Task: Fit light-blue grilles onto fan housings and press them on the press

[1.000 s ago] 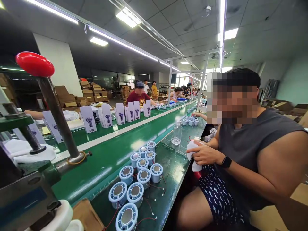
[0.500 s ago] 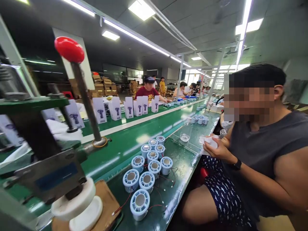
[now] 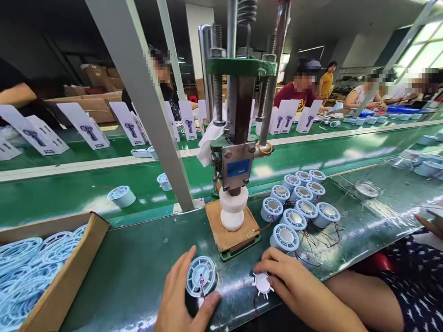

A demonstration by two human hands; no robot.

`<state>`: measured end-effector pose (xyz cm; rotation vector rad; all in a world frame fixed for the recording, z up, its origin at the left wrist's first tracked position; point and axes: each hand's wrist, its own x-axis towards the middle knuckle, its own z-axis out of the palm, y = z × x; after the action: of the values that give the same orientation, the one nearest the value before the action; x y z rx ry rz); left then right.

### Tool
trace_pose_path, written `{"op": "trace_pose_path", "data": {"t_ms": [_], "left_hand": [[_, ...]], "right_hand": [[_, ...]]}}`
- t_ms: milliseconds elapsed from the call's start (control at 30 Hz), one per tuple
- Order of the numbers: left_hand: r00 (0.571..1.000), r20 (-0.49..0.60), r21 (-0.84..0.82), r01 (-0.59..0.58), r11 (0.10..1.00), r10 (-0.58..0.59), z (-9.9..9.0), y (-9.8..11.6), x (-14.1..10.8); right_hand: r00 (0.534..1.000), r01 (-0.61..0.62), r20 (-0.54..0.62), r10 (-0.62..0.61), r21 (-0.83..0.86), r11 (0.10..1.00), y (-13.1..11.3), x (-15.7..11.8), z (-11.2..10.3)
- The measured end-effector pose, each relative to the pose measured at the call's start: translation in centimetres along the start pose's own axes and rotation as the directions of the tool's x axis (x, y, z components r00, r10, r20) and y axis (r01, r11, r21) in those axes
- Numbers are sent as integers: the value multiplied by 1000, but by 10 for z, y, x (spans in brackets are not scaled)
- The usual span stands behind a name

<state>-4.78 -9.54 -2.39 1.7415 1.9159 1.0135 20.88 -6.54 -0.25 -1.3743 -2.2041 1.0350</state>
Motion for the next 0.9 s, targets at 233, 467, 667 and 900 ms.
{"op": "trace_pose_path", "data": {"t_ms": [233,467,667,900], "left_hand": [[992,117,4,57,998,-57,16,-15,7],[963,248,13,-108,994,101,23,-23,9],[980,167,-71,-100,992,111,35,-11,-3],[978,199,-322,-2,947,70,27,-5,-13]], "right_hand": [[992,-86,63,110,-303,949,2,4,13],[995,12,93,41,-510,860,5,19,22],[986,156,126,-108,-480,863,2,17,12],[919,380,192,-344,-201,903,-59,28,-5]]}}
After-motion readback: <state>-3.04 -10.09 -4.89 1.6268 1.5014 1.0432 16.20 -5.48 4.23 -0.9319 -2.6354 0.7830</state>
